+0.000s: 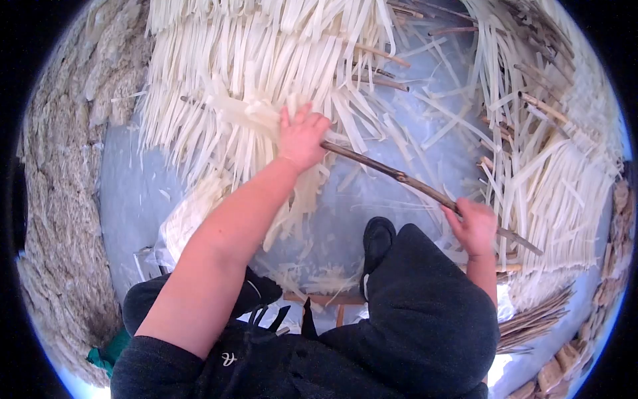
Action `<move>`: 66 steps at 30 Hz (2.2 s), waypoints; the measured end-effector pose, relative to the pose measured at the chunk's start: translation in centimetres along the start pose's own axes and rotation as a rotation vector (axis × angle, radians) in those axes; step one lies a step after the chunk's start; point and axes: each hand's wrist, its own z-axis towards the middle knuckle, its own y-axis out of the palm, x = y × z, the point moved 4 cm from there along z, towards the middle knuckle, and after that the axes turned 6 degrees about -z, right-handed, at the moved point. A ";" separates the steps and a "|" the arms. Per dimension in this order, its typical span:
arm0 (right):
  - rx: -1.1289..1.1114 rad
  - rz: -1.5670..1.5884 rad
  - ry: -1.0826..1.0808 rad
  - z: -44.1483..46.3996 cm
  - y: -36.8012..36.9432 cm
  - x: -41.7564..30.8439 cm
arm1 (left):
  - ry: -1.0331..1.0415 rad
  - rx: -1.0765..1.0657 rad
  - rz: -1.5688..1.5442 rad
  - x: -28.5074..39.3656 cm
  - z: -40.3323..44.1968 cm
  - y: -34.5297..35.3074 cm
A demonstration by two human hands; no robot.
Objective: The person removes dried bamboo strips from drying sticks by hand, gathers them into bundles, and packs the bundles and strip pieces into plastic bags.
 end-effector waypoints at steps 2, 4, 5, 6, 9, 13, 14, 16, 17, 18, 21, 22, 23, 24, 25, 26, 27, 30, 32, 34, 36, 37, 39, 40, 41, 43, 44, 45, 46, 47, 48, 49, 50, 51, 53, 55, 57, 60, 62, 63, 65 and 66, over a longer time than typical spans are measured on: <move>0.031 -0.009 0.004 -1.2 -0.5 2.1 | -0.009 -0.008 -0.017 -2.1 -0.7 -0.2; 0.041 -0.118 -0.020 -2.2 -0.9 3.4 | -0.020 -0.018 -0.037 -2.6 -0.8 -0.5; 0.041 -0.122 -0.021 -2.3 -0.6 3.5 | 0.000 -0.078 0.006 -2.5 -0.7 -0.2; -0.013 -0.064 0.050 -2.1 -0.2 3.4 | 0.018 -0.137 0.045 -2.3 -0.7 0.0; -0.117 0.140 0.183 1.1 0.1 -1.3 | 0.092 -0.162 -0.012 0.0 -0.8 0.3; -0.212 0.292 0.103 4.3 0.4 -5.6 | 0.233 -0.185 -0.092 4.2 -1.5 -0.5; -0.345 0.385 0.160 4.3 0.5 -5.6 | 0.237 -0.189 -0.092 4.8 -1.8 -1.1; -0.377 0.513 0.111 2.9 1.8 -3.3 | 0.335 -0.233 -0.016 6.1 -2.5 -2.3; -0.511 0.704 0.182 1.8 2.6 -2.7 | 0.330 -0.232 -0.020 6.5 -2.7 -3.0; -0.647 0.893 0.256 1.1 3.2 -2.6 | 0.349 -0.306 -0.011 7.1 -3.1 -3.7; -0.872 1.203 0.435 -0.1 2.3 -3.5 | 0.371 -0.484 0.004 8.6 -4.2 -6.1; -0.872 1.205 0.438 -0.2 2.2 -3.7 | 0.366 -0.573 0.019 8.7 -4.6 -6.7; -0.928 1.242 0.408 -0.3 2.0 -4.0 | 0.368 -0.574 0.020 8.8 -4.9 -7.5; -0.984 1.278 0.375 -0.3 1.9 -4.3 | 0.368 -0.601 0.013 8.6 -5.4 -8.1; -0.983 1.278 0.377 -0.1 1.8 -4.4 | 0.368 -0.628 0.005 8.4 -5.8 -8.6; -1.044 1.251 0.355 0.1 1.8 -4.5 | 0.370 -0.628 0.005 8.2 -6.3 -9.1; -1.104 1.225 0.332 0.1 1.9 -4.8 | 0.360 -0.643 -0.006 7.9 -6.8 -9.5; -1.155 1.285 0.280 0.2 1.6 -6.4 | 0.364 -0.705 -0.001 7.2 -7.2 -10.7; -1.187 1.335 0.335 -0.2 2.3 -6.7 | 0.372 -0.747 0.006 7.1 -6.8 -10.5; -1.218 1.378 0.384 -0.5 3.4 -6.9 | 0.416 -0.827 0.094 6.5 -5.2 -9.1; -1.104 1.418 0.517 -0.4 5.1 -6.3 | 0.512 -0.502 0.091 5.1 -3.7 -5.9; -1.100 1.420 0.514 -0.1 5.7 -6.4 | 0.604 -0.180 0.081 4.6 -3.2 -4.6; -0.866 1.139 0.456 1.3 6.5 -5.3 | 0.584 -0.120 0.102 3.1 -2.3 -0.4; -0.859 1.139 0.462 1.0 7.4 -5.1 | 0.564 -0.063 0.116 3.1 -1.8 0.1; -0.746 1.070 0.407 0.9 8.4 -4.9 | 0.570 -0.061 0.113 3.3 -1.7 1.0; -0.639 0.998 0.355 1.0 8.8 -4.6 | 0.484 0.054 -0.067 3.9 -1.6 1.1; -0.604 0.927 0.320 1.0 8.8 -4.7 | 0.483 0.048 -0.074 4.0 -1.5 1.5; -0.572 0.854 0.283 0.9 8.7 -4.7 | 0.445 0.043 -0.063 4.2 -1.4 1.7; -0.579 0.848 0.284 0.8 8.2 -4.6 | 0.405 0.043 -0.050 4.1 -1.2 1.8; -0.534 0.689 0.275 1.0 7.3 -4.2 | 0.404 0.044 -0.052 4.0 -1.0 2.0; -0.489 0.535 0.267 1.0 6.4 -4.0 | 0.376 0.093 -0.031 3.7 -0.9 2.1; -0.493 0.539 0.269 0.5 5.9 -3.7 | 0.349 0.142 -0.009 3.4 -0.9 2.0; -0.354 0.333 0.202 0.1 4.8 -2.6 | 0.348 0.140 -0.009 3.1 -0.9 2.0; -0.213 0.127 0.131 -0.2 3.7 -1.5 | 0.326 0.160 -0.023 2.8 -0.7 1.7; -0.004 -0.071 0.022 -1.8 2.3 0.7 | 0.291 0.183 -0.040 2.1 -0.5 1.5; 0.007 -0.118 0.003 -3.6 2.1 4.2 | 0.321 0.211 -0.101 1.5 -0.3 1.4; 0.026 -0.167 -0.009 -4.4 1.9 5.0 | 0.303 0.165 -0.084 1.9 -0.4 1.7; -0.055 -0.144 0.046 -3.9 3.0 5.0 | 0.258 0.124 -0.062 1.7 -0.1 2.6; -0.110 0.175 0.076 -1.6 4.2 1.2 | 0.232 0.107 -0.057 1.4 -0.6 3.0; -0.152 0.248 0.065 -0.2 4.7 -1.6 | 0.244 0.088 -0.070 1.4 -0.9 2.9; -0.191 0.328 0.058 2.3 4.9 -5.5 | 0.260 0.065 -0.078 1.0 -1.3 2.9; -0.299 0.311 0.130 3.0 5.2 -6.4 | 0.267 0.086 -0.104 0.9 -1.4 2.7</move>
